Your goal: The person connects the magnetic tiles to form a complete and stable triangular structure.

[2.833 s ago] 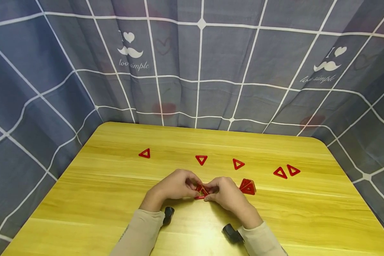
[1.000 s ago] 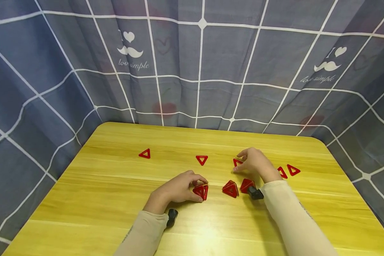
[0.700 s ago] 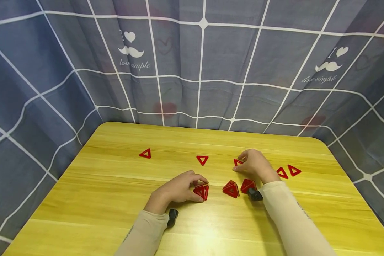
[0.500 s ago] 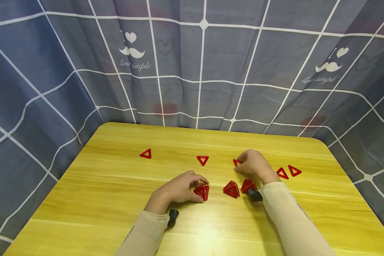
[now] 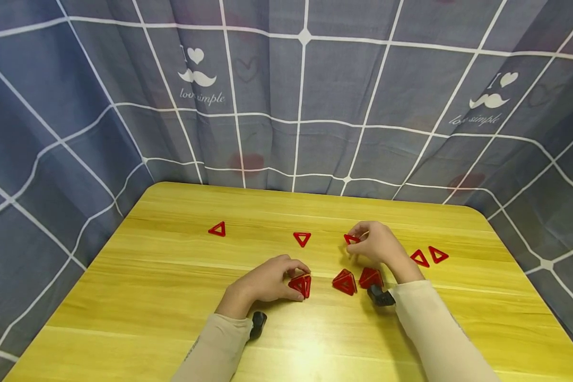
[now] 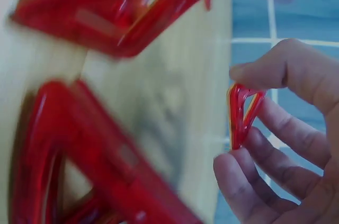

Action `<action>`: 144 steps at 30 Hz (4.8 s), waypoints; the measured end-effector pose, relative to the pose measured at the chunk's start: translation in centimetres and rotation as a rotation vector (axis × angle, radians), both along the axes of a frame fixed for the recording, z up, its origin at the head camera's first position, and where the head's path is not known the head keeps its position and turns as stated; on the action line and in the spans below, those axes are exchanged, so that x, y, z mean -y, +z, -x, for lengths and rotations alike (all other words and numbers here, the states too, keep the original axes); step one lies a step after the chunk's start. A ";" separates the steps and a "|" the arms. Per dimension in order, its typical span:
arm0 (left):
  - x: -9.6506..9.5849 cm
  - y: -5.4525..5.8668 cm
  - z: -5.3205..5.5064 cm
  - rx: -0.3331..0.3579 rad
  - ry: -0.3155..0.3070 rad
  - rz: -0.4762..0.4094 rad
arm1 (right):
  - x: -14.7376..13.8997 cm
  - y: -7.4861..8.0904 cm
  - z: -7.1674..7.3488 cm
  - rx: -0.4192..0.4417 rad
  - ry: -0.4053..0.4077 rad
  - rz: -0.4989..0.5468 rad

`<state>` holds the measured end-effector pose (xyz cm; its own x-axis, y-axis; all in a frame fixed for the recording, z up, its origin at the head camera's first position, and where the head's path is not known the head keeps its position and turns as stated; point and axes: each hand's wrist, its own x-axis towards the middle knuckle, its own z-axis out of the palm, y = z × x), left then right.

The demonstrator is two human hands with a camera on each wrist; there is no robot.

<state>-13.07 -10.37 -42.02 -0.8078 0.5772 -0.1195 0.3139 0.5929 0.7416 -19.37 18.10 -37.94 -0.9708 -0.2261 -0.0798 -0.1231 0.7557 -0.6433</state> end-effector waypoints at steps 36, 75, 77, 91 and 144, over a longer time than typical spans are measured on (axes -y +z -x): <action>0.3 0.1 0.3 -0.026 0.014 -0.035 | 7.2 -3.4 -7.9 0.101 0.105 0.361; 0.6 0.2 0.5 -0.068 0.077 -0.063 | 7.4 -4.0 -8.0 0.018 0.113 0.341; 0.6 0.2 0.5 -0.069 0.067 -0.065 | 7.4 -4.0 -8.0 0.017 0.115 0.345; 0.7 0.4 0.4 -0.033 0.021 -0.085 | 7.3 -4.0 -7.9 0.062 0.123 0.369; 0.7 0.8 0.4 0.078 0.066 -0.102 | 5.5 -1.9 -7.7 -0.167 0.058 -0.056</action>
<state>-13.42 -11.07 -41.24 -0.8351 0.5353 -0.1267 0.2154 0.5303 0.8200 -11.62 12.56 -39.89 -0.9572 -0.2817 0.0670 -0.2688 0.7783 -0.5675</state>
